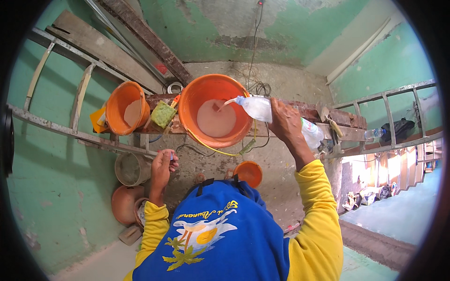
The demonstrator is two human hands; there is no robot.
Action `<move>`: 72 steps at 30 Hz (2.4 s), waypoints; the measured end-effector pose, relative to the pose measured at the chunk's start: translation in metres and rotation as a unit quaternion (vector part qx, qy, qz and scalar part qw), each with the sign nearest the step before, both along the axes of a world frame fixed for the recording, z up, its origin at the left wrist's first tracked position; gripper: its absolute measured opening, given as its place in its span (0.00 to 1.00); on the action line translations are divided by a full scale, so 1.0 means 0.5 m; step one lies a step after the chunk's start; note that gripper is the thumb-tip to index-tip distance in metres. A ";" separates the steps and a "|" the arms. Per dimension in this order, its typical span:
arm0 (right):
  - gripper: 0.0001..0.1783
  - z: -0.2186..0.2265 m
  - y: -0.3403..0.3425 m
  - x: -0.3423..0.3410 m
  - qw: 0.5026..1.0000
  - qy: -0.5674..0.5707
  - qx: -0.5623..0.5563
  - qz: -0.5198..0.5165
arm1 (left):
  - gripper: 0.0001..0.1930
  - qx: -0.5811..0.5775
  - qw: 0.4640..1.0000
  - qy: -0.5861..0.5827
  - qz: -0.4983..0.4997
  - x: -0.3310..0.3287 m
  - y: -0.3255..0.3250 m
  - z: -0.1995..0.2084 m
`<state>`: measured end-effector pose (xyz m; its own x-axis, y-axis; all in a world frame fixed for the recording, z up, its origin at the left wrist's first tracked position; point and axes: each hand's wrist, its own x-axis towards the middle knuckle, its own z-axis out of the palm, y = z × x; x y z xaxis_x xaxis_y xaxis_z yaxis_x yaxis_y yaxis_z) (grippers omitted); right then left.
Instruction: The person pours water from a plastic cup onto a vertical strip of wet plaster on a wall, then smooths the surface with a trowel. The person repeatedly scoops water from an orange bucket and applies it to the plaster, then smooths the area. Later, the person transfers water between buckets and pours water from a bottle into a bucket.
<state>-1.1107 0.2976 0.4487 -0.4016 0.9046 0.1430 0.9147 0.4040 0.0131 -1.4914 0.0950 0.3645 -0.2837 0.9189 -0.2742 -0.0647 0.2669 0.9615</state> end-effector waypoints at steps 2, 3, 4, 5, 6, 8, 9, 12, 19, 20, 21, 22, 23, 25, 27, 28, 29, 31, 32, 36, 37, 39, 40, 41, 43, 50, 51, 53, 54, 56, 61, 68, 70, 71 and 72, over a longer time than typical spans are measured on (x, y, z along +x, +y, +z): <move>0.34 -0.004 -0.001 -0.005 0.999 0.042 -0.018 0.003 | 0.19 0.004 1.000 -0.002 0.002 0.005 0.016 0.015; 0.36 -0.007 -0.002 -0.008 0.998 0.063 -0.028 0.006 | 0.19 0.005 1.000 -0.002 0.004 0.009 0.024 0.025; 0.38 -0.010 -0.004 -0.010 0.996 0.083 -0.046 -0.003 | 0.19 0.004 1.000 -0.011 0.003 0.013 0.033 0.037; 0.41 -0.009 -0.008 -0.011 0.993 0.100 -0.062 -0.013 | 0.19 0.004 1.000 -0.022 0.000 0.019 0.045 0.051; 0.43 -0.011 -0.010 -0.014 0.990 0.119 -0.079 -0.021 | 0.18 0.004 0.999 -0.032 -0.002 0.025 0.056 0.064; 0.44 -0.014 -0.017 -0.019 0.983 0.156 -0.091 -0.017 | 0.18 0.025 0.999 -0.041 -0.009 0.042 0.083 0.091; 0.44 -0.016 -0.020 -0.022 0.980 0.175 -0.097 -0.015 | 0.18 0.035 0.998 -0.045 -0.012 0.049 0.098 0.103; 0.45 -0.016 -0.037 -0.028 0.973 0.205 -0.107 -0.014 | 0.18 0.053 0.996 -0.070 -0.031 0.065 0.142 0.124; 0.45 -0.033 -0.069 -0.025 0.961 0.253 -0.112 0.024 | 0.18 0.080 0.991 -0.037 -0.100 0.135 0.244 0.150; 0.45 -0.031 -0.075 -0.027 0.960 0.257 -0.108 0.030 | 0.18 0.083 0.990 -0.034 -0.112 0.150 0.256 0.149; 0.45 -0.030 -0.079 -0.029 0.959 0.261 -0.104 0.036 | 0.18 0.085 0.988 -0.031 -0.123 0.162 0.264 0.149; 0.46 -0.030 -0.081 -0.030 0.958 0.265 -0.100 0.042 | 0.18 0.082 0.987 -0.022 -0.133 0.170 0.270 0.148; 0.46 -0.033 -0.082 -0.029 0.957 0.272 -0.086 0.060 | 0.18 0.079 0.986 -0.012 -0.146 0.179 0.276 0.147; 0.45 -0.032 -0.084 -0.029 0.965 0.242 -0.089 0.049 | 0.18 0.078 0.985 -0.005 -0.157 0.192 0.285 0.146; 0.45 -0.028 -0.087 -0.027 0.969 0.220 -0.104 0.039 | 0.17 0.080 0.985 -0.008 -0.154 0.196 0.290 0.147; 0.45 -0.029 -0.087 -0.024 0.973 0.207 -0.097 0.039 | 0.17 0.079 0.984 0.005 -0.160 0.197 0.293 0.151; 0.45 -0.030 -0.087 -0.022 0.976 0.194 -0.091 0.041 | 0.17 0.077 0.983 0.017 -0.164 0.198 0.294 0.157; 0.46 -0.030 -0.085 -0.020 0.978 0.185 -0.086 0.042 | 0.17 0.074 0.982 0.039 -0.170 0.201 0.301 0.162; 0.46 -0.028 -0.083 -0.021 0.977 0.188 -0.086 0.042 | 0.16 0.072 0.981 0.049 -0.172 0.203 0.306 0.162; 0.46 -0.027 -0.074 -0.018 0.973 0.209 -0.092 0.046 | 0.15 0.047 0.983 0.043 -0.173 0.207 0.318 0.176; 0.46 -0.028 -0.072 -0.018 0.971 0.214 -0.098 0.046 | 0.15 0.065 0.983 0.041 -0.168 0.208 0.318 0.176; 0.45 -0.031 -0.072 -0.018 0.967 0.225 -0.112 0.046 | 0.15 0.098 0.981 0.035 -0.161 0.212 0.316 0.169; 0.45 -0.034 -0.069 -0.018 0.967 0.229 -0.099 0.054 | 0.15 0.118 0.976 0.039 -0.176 0.207 0.321 0.166; 0.45 -0.037 -0.067 -0.016 0.967 0.231 -0.087 0.064 | 0.15 0.138 0.971 0.041 -0.190 0.201 0.324 0.163; 0.46 -0.039 -0.063 -0.013 0.966 0.236 -0.081 0.073 | 0.15 0.168 0.961 0.055 -0.212 0.196 0.327 0.163; 0.45 -0.018 -0.052 -0.008 0.970 0.219 -0.056 0.085 | 0.16 0.080 0.967 0.093 -0.221 0.203 0.335 0.207; 0.45 -0.017 -0.050 -0.008 0.972 0.215 -0.037 0.090 | 0.15 0.053 0.971 0.090 -0.214 0.205 0.337 0.210; 0.44 -0.018 -0.046 -0.006 0.970 0.224 -0.051 0.081 | 0.15 0.014 0.973 0.107 -0.206 0.210 0.342 0.219; 0.44 -0.018 -0.044 -0.004 0.969 0.228 -0.058 0.076 | 0.15 -0.005 0.972 0.116 -0.202 0.213 0.344 0.222; 0.45 -0.012 -0.040 -0.001 0.967 0.230 -0.083 0.073 | 0.14 0.074 0.967 0.105 -0.218 0.219 0.343 0.225; 0.46 0.001 -0.023 0.021 0.929 0.281 -0.218 0.099 | 0.16 0.219 0.921 0.122 -0.297 0.214 0.346 0.246; 0.51 0.045 -0.019 0.070 0.788 0.366 -0.450 0.206 | 0.20 0.375 0.776 0.289 -0.418 0.226 0.336 0.351; 0.52 0.061 -0.025 0.070 0.716 0.387 -0.531 0.234 | 0.19 0.392 0.744 0.302 -0.448 0.229 0.323 0.389; 0.53 0.052 -0.030 0.074 0.686 0.397 -0.557 0.248 | 0.19 0.409 0.732 0.297 -0.457 0.238 0.320 0.407; 0.54 0.053 -0.036 0.074 0.666 0.406 -0.570 0.258 | 0.20 0.422 0.718 0.292 -0.470 0.245 0.317 0.424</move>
<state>-1.0739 0.2798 0.4753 -0.9103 0.3826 -0.1581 0.1679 -0.0079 -0.9858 -1.3692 0.2537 0.5766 0.7303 0.5484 0.4073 0.2419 -0.7652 0.5966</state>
